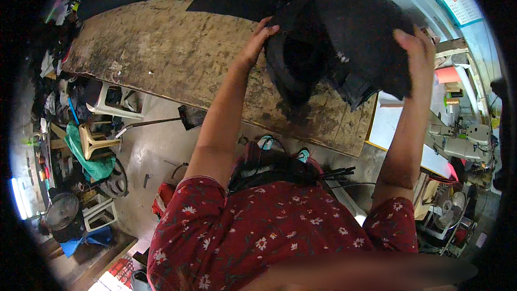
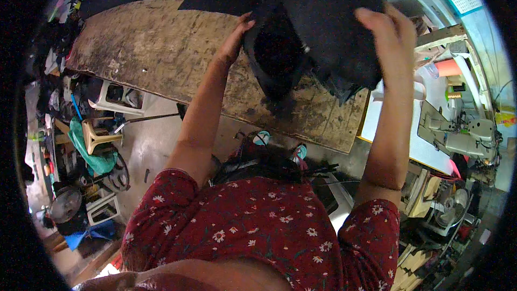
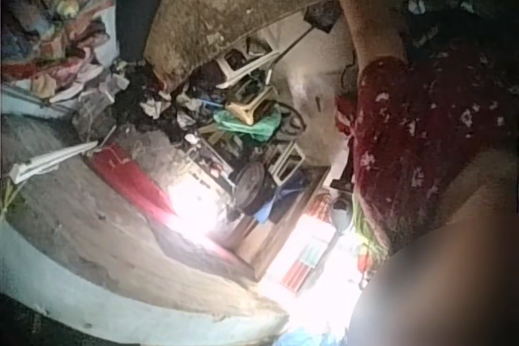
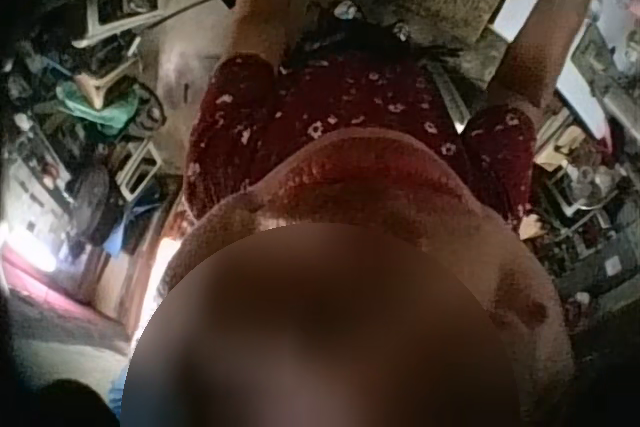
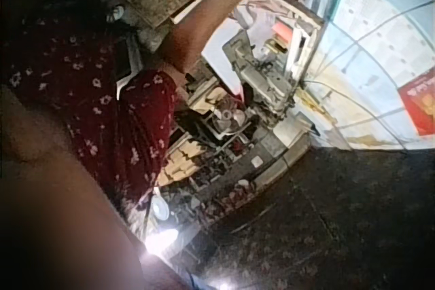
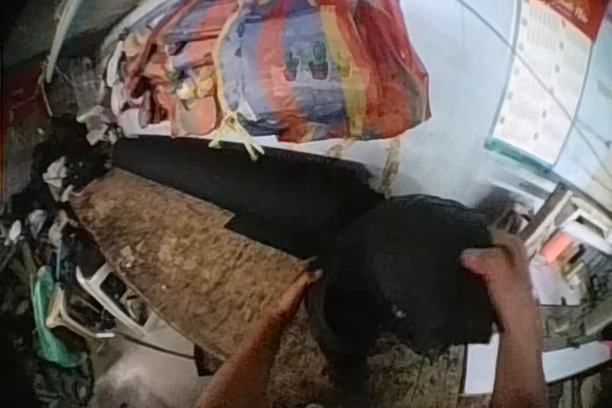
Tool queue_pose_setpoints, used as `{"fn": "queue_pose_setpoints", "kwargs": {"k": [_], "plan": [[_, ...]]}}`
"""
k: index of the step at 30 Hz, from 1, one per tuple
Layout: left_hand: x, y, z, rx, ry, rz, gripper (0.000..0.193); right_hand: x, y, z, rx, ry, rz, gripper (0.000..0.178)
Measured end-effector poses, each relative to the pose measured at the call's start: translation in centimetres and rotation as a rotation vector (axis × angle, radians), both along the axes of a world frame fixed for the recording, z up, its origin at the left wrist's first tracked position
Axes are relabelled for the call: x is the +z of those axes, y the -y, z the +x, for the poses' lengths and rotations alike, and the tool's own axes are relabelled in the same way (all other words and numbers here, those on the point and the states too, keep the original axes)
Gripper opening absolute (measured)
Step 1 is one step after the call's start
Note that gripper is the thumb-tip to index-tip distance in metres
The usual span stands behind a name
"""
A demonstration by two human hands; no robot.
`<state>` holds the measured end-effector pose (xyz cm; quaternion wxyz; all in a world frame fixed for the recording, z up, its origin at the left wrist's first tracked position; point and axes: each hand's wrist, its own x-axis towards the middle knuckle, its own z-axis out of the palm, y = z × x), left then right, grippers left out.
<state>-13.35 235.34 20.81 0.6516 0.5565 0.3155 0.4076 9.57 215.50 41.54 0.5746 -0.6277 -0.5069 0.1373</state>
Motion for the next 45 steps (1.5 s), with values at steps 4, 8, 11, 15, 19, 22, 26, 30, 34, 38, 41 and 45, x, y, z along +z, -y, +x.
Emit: {"fn": "queue_pose_setpoints", "kwargs": {"k": [4,8,11,15,19,22,26,30,34,38,41,45], "plan": [[-0.5,-0.8,-0.5,-0.009,0.009,0.006,0.086,2.6,2.0,0.0,0.024,-0.076,0.127,0.041],[-0.7,0.0,0.0,-0.004,0.024,0.075,0.081,4.6,1.6,-3.2,0.058,0.457,0.096,0.042],[-0.7,0.8,0.3,-0.064,0.020,0.172,0.077,2.1,-2.8,-6.6,0.115,1.058,-0.051,0.044],[-0.4,1.4,-0.8,-0.054,0.029,0.010,0.074,-1.0,-7.9,-8.9,0.158,0.974,-0.158,0.053],[1.3,2.7,-0.8,-0.062,0.218,0.116,0.075,-0.8,-9.6,-8.1,0.215,0.969,-0.275,0.062],[3.1,4.2,1.7,0.021,0.254,0.348,0.077,-1.4,-10.0,-7.8,0.229,0.943,-0.260,0.060],[4.9,4.3,3.4,0.024,0.292,0.470,0.078,-3.0,-10.9,-7.3,0.116,0.847,-0.220,0.060],[5.1,3.5,3.8,0.018,0.412,0.438,0.075,-3.8,-11.0,-7.5,0.071,0.956,-0.097,0.061],[4.6,3.7,3.6,0.015,0.363,0.466,0.086,-4.4,-9.2,-7.5,-0.014,0.818,0.262,0.046],[5.0,3.6,4.1,0.051,0.239,0.593,0.094,-4.0,-5.9,-5.1,-0.079,0.688,0.567,0.033],[5.4,3.6,4.5,0.036,0.266,0.504,0.091,-4.0,-1.5,-4.0,-0.062,0.597,0.514,0.029],[6.2,5.1,4.3,0.104,0.249,0.534,0.084,-5.4,7.3,-2.9,0.166,0.506,0.229,0.025]]}}
